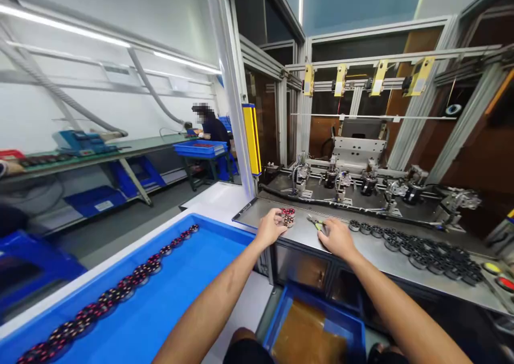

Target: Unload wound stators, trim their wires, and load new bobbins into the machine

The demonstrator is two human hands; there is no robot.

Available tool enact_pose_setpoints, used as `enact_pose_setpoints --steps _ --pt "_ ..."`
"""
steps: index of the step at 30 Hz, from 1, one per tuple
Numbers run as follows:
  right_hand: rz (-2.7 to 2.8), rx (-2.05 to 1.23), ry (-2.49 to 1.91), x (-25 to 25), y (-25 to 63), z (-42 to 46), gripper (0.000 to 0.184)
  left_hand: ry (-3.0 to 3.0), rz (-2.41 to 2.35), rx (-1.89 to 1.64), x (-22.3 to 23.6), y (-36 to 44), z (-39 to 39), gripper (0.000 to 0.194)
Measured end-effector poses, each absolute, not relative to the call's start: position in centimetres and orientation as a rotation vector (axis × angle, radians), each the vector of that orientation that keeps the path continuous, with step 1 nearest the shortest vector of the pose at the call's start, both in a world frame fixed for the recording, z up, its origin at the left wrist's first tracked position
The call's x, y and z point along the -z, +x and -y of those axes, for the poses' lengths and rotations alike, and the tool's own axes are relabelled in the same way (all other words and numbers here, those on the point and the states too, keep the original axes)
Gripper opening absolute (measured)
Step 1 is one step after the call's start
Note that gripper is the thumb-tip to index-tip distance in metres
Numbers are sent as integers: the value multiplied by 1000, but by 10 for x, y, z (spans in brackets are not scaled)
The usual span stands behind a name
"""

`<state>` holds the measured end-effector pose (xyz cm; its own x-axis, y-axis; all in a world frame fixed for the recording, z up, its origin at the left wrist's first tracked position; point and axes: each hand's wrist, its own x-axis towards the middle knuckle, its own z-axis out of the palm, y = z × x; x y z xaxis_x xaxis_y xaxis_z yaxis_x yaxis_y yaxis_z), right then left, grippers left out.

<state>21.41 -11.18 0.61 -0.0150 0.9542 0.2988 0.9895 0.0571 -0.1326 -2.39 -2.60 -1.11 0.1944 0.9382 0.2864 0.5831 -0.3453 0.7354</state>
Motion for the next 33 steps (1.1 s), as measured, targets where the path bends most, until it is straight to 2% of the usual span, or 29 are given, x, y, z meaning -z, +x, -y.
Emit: enact_pose_setpoints --steps 8,12,15,19,25,29,33 --pt "1993 51 -1878 -3 218 113 30 1861 -1468 -1174 6 7 55 35" --pt "1940 -13 -1756 -5 221 111 32 1860 -1377 -1358 3 1 88 53" --pt "1880 -70 -1599 -14 220 119 35 1863 -1238 -1515 0 -3 123 52" --pt "1809 -227 -1329 -23 204 176 39 1850 -1083 -1680 3 -4 187 53" --pt "1682 -650 -1055 -18 170 302 28 1927 -728 -1783 17 -5 268 71" --pt "1520 -830 -1061 -20 168 329 25 1975 -557 -1716 18 2 286 82" --pt "1422 -1038 -1192 -25 173 330 32 1852 -526 -1673 12 9 293 80"
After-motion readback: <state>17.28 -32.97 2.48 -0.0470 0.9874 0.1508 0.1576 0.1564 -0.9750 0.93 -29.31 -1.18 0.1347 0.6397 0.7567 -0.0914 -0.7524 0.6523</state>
